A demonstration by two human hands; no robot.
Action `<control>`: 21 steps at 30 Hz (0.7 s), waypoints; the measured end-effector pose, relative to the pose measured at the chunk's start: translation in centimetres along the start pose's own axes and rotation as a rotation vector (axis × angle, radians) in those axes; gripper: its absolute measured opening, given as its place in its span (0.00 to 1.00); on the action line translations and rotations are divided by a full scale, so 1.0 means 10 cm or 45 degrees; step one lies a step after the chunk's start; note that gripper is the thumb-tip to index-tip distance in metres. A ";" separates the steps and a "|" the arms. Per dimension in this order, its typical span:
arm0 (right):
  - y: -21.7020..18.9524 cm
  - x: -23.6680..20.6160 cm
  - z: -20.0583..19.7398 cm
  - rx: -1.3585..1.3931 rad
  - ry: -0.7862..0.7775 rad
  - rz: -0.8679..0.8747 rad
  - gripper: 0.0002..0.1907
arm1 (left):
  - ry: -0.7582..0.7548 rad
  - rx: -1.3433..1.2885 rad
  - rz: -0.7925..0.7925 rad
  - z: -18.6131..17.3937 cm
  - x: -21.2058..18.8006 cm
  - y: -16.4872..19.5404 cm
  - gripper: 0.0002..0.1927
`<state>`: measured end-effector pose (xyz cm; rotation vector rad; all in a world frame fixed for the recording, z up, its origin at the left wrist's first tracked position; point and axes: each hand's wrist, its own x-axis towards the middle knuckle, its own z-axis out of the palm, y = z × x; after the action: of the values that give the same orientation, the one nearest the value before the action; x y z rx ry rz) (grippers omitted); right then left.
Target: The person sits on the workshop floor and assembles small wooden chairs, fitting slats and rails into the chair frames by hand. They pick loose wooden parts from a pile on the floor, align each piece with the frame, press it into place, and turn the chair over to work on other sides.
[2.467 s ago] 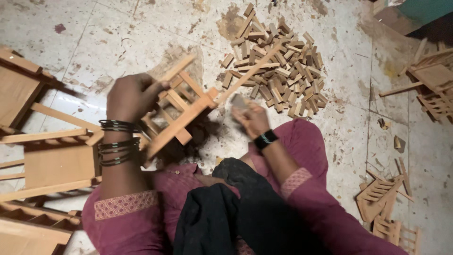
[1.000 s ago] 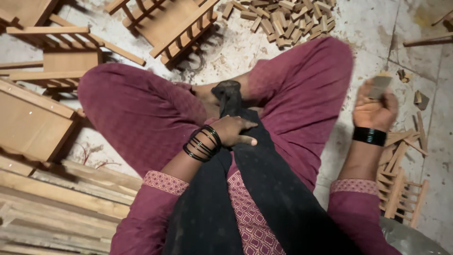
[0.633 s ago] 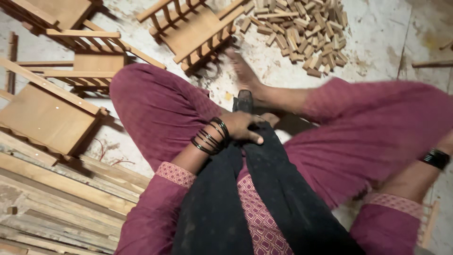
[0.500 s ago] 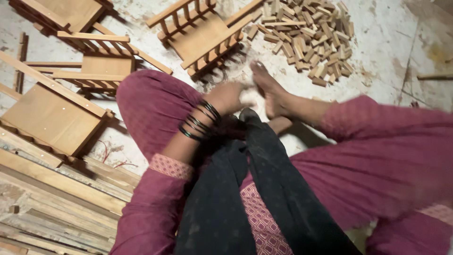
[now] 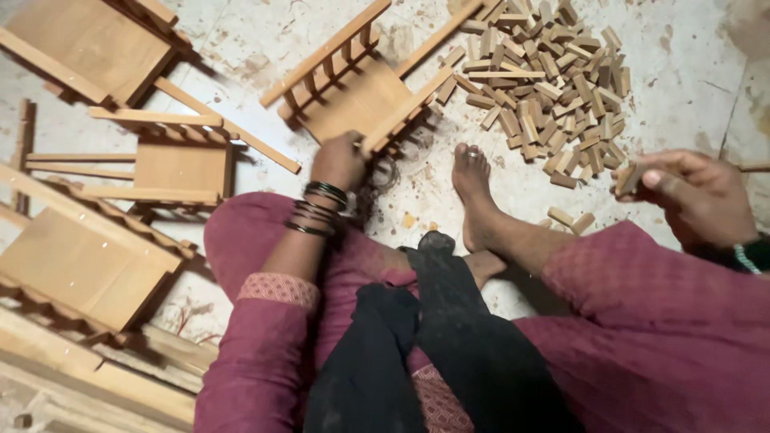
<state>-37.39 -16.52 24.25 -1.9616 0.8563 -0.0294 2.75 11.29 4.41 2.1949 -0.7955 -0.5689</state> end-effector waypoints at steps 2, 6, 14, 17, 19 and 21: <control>-0.17 0.04 0.07 -0.025 -0.029 0.038 0.16 | -0.041 0.001 -0.007 0.32 -0.05 0.16 0.13; -0.41 0.12 0.15 -0.060 -0.078 0.095 0.15 | -0.294 -0.097 0.283 0.58 0.02 0.56 0.16; -0.30 0.18 0.32 -0.170 -0.217 0.349 0.17 | 0.326 -0.414 0.486 -0.31 1.23 0.17 0.26; -0.16 0.15 0.33 -0.089 -0.264 0.471 0.17 | 0.343 -0.303 0.485 -0.28 1.35 -0.15 0.37; -0.07 0.12 0.31 -0.153 -0.229 0.466 0.16 | 0.143 -0.462 0.300 -0.10 1.36 -0.27 0.45; 0.02 0.09 0.28 -0.105 -0.219 0.515 0.16 | -0.029 -0.713 0.198 0.08 1.43 -0.34 0.50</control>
<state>-35.79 -14.94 22.27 -1.8012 1.1360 0.4112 13.67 2.96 -0.81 1.6040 -0.7071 -0.6471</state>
